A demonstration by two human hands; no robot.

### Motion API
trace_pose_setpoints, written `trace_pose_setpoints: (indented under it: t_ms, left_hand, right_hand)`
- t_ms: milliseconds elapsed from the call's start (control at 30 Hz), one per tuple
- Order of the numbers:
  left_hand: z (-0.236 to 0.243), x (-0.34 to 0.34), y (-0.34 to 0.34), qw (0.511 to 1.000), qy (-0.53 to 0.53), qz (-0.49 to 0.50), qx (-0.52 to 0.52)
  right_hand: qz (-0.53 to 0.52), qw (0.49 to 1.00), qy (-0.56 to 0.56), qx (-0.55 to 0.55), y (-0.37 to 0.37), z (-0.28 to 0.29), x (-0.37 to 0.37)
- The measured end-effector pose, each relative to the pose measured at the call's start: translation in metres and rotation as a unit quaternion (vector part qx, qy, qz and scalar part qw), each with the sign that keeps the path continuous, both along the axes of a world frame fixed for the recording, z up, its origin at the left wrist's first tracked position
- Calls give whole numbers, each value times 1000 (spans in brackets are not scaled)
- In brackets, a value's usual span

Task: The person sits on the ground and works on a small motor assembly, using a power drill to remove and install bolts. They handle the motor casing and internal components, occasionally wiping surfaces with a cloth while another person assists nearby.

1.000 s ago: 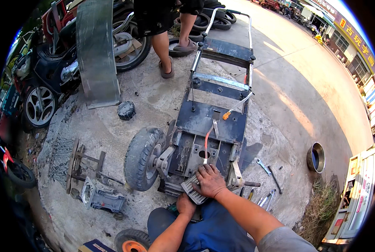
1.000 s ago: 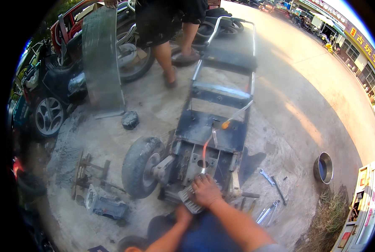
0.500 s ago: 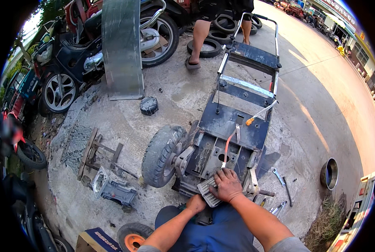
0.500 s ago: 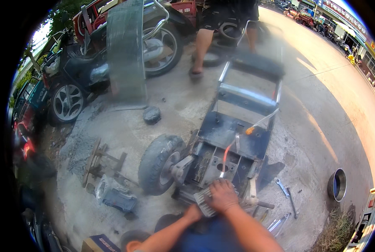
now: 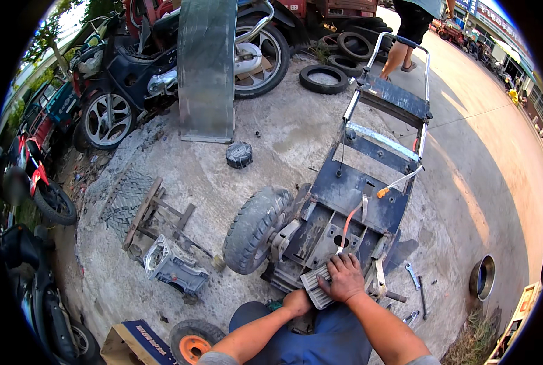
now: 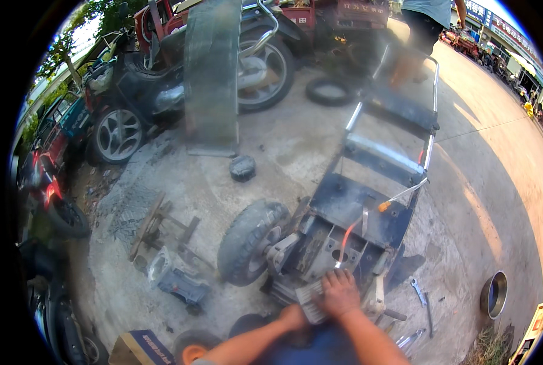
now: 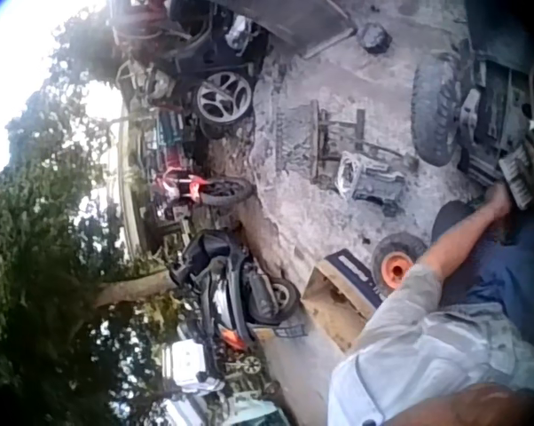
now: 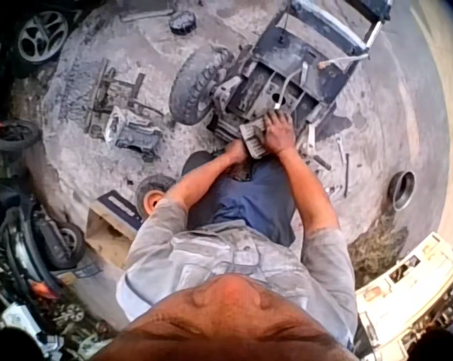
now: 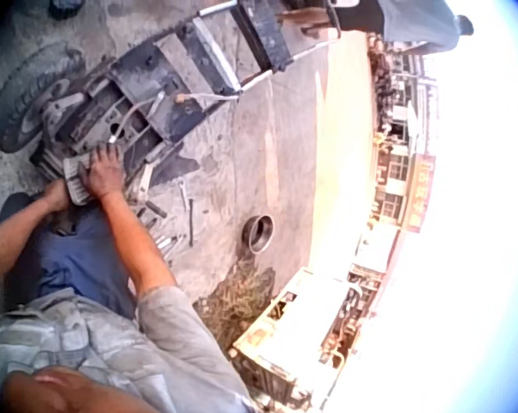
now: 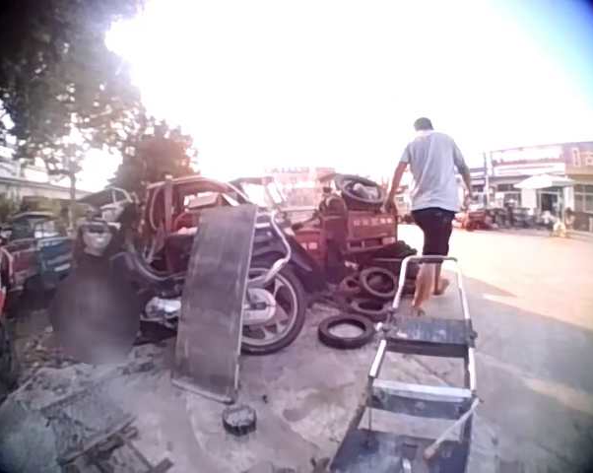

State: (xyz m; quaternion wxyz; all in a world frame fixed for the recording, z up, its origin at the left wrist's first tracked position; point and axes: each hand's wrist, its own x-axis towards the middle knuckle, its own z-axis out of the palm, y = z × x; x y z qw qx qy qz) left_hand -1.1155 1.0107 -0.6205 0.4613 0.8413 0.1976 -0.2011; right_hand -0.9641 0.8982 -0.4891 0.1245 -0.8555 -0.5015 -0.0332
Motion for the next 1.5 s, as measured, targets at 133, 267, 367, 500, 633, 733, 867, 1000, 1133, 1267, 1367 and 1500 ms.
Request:
trace_pose_setpoints:
  t_ms: [133,267,367,500,633,733,867,1000,1133,1267,1367,1500]
  left_hand:
    - [-20,1,18,957,-121,-7,-265]
    - [28,-18,-24,978,-56,196,46]
    - [10,-55,-38,930,-165,326,-36]
    - [16,-63,-35,862,-150,428,-224]
    - [22,-60,-32,915,-162,355,-99]
    - [20,-59,-36,930,-196,311,0]
    - [24,-63,-32,926,-194,324,-29]
    - [23,-63,-29,931,-185,313,-23]
    - [25,-54,-26,924,-191,330,-8]
    - [11,-62,-25,916,-178,356,-55]
    - [-9,-64,-27,907,-184,373,-65]
    - [38,-56,-22,957,-175,214,94]
  right_hand:
    - [-2,1000,10,6,3,9,1]
    - [-7,1000,5,11,0,2,5]
    - [1,1000,16,12,6,3,-1]
    - [-6,1000,8,9,4,6,1]
    - [-17,999,35,7,3,6,0]
    - [-11,1000,29,1,5,5,0]
    - [-12,1000,25,-6,5,6,-1]
    - [-12,999,28,-10,7,7,-2]
    - [-16,999,25,-14,5,7,-1]
    - [3,1000,8,1,5,4,-1]
    - [-1,1000,9,-19,0,-1,0]
    - [-2,998,22,-56,-4,5,5]
